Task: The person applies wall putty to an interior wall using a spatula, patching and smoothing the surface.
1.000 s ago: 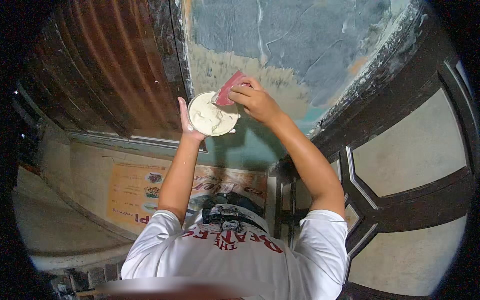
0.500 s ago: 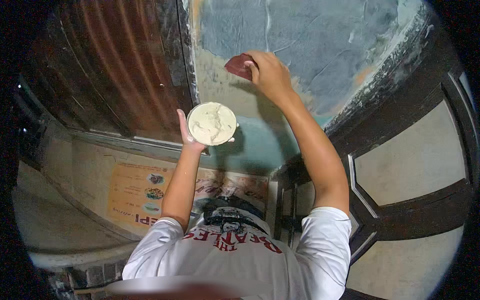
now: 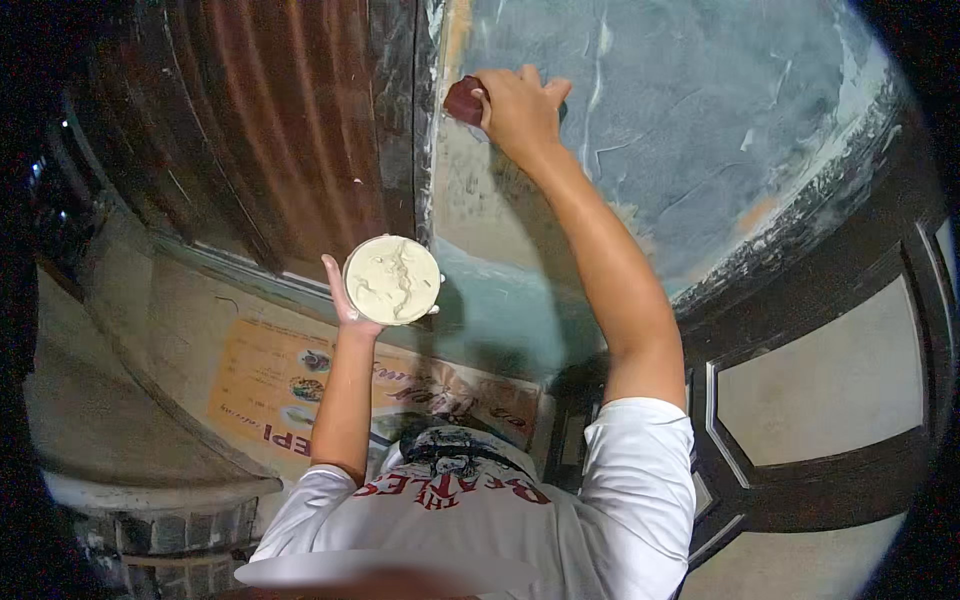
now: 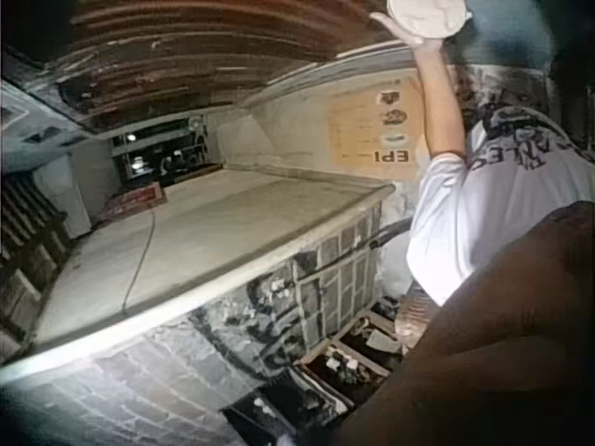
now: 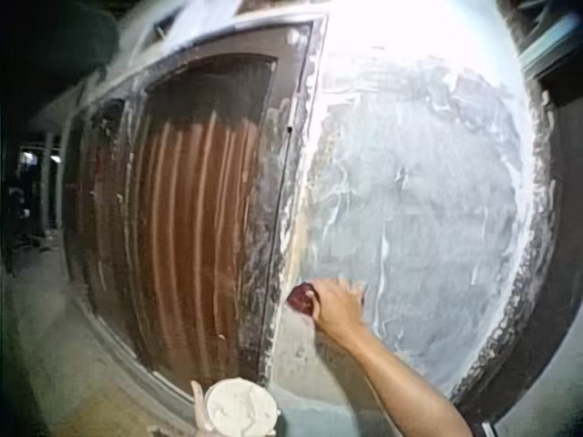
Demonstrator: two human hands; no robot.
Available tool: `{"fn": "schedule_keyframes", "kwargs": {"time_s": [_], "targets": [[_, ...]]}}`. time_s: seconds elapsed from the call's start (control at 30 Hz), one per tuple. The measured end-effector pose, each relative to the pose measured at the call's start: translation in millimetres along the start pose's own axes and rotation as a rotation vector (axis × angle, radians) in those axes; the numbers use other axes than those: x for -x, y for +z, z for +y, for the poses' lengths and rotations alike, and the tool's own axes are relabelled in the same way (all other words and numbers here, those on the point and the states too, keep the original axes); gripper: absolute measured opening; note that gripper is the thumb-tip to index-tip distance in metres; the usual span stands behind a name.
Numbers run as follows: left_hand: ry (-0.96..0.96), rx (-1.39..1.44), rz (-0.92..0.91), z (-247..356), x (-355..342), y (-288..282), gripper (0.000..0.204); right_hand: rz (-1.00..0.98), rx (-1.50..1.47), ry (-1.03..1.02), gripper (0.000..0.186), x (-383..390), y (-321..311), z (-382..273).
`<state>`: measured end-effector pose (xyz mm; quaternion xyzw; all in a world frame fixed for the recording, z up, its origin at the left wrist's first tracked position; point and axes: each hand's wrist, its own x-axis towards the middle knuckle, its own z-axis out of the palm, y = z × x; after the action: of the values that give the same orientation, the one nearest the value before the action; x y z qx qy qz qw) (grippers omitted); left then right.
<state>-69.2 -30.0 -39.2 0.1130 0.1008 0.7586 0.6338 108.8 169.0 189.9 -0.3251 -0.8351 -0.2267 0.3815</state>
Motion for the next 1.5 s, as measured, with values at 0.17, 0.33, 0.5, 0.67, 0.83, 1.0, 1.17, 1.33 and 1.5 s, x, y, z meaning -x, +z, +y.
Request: {"fn": "schedule_keyframes", "kwargs": {"time_s": [0.17,0.33,0.5,0.67,0.83,1.0,1.17,1.33,1.5], "targets": [[0.027,-0.019,-0.006,9.6,-6.4,-11.7,0.101,0.091,0.029,-0.009,0.016,-11.7,1.2,3.8],[0.004,0.011,-0.023,13.8,-9.8,-17.1,0.101,0.151,-0.028,-0.035,0.019,-12.3,-4.2,2.9],[-0.031,0.056,-0.025,13.8,-12.8,-20.1,0.101,0.01,0.034,-0.081,0.02,-2.0,11.0,-5.0],[-0.046,0.041,0.039,15.1,-8.5,-19.8,0.101,0.118,-0.029,0.034,0.015,-18.9,-4.2,-4.5],[-0.032,0.019,-0.061,17.8,-5.4,-19.9,0.102,0.09,-0.054,-0.018,0.015,-8.7,0.3,-6.9],[0.011,-0.007,-0.029,13.5,-12.3,-15.5,0.102,0.093,0.039,-0.021,0.017,-8.7,4.5,2.6],[0.006,0.072,-0.166,12.2,-5.1,-6.4,0.104,0.196,-0.093,-0.008,0.017,-12.6,-6.0,5.1],[-0.085,0.12,-0.101,7.6,-5.5,8.9,0.108,-0.056,0.004,-0.023,0.018,9.0,6.3,-5.1],[-0.085,0.149,-0.168,7.3,-3.5,8.5,0.106,0.193,-0.043,0.046,0.015,-11.8,-6.5,5.2]]}}
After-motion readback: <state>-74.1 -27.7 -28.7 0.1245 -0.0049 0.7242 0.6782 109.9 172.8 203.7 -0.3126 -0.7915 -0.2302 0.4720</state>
